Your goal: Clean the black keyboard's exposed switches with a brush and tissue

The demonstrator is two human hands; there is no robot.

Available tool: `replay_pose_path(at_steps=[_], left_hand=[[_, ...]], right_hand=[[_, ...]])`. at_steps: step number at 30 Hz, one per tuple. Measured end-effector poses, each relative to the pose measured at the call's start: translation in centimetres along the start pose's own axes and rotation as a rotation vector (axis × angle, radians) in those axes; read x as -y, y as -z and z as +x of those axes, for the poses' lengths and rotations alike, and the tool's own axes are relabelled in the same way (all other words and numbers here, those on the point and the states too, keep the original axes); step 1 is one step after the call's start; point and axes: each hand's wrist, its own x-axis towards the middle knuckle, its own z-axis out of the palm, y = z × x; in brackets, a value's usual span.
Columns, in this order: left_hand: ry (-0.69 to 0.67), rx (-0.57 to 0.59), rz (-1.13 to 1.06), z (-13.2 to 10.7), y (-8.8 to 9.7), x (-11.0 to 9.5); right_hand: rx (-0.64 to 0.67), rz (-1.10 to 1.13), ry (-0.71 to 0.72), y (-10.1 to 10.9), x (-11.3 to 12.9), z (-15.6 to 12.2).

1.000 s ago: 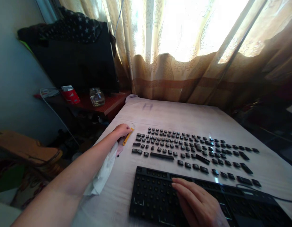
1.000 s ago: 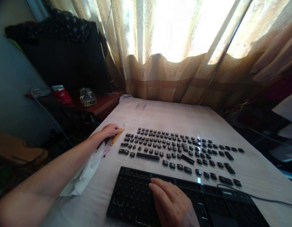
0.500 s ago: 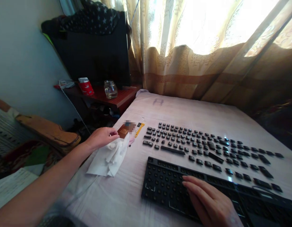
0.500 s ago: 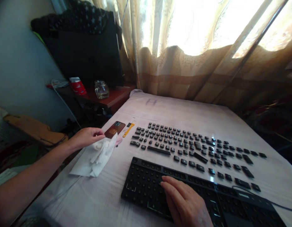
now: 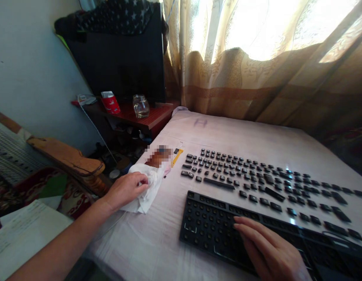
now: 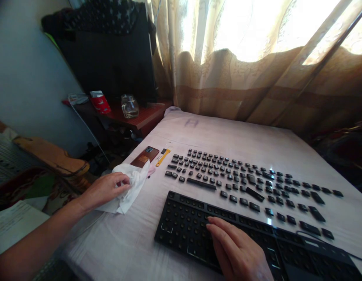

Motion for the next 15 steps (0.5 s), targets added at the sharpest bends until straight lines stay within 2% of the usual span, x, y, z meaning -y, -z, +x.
replay_pose_path(at_steps=[4,15], left_hand=[[-0.005,0.015,-0.064,0.1,0.6,0.1],[0.138,-0.159,-0.347,0.2,2.2,1.8]], right_hand=[[-0.003,0.003,-0.013,0.1,0.0,0.1],[-0.023,0.031,-0.042,0.3,-0.1,0.1]])
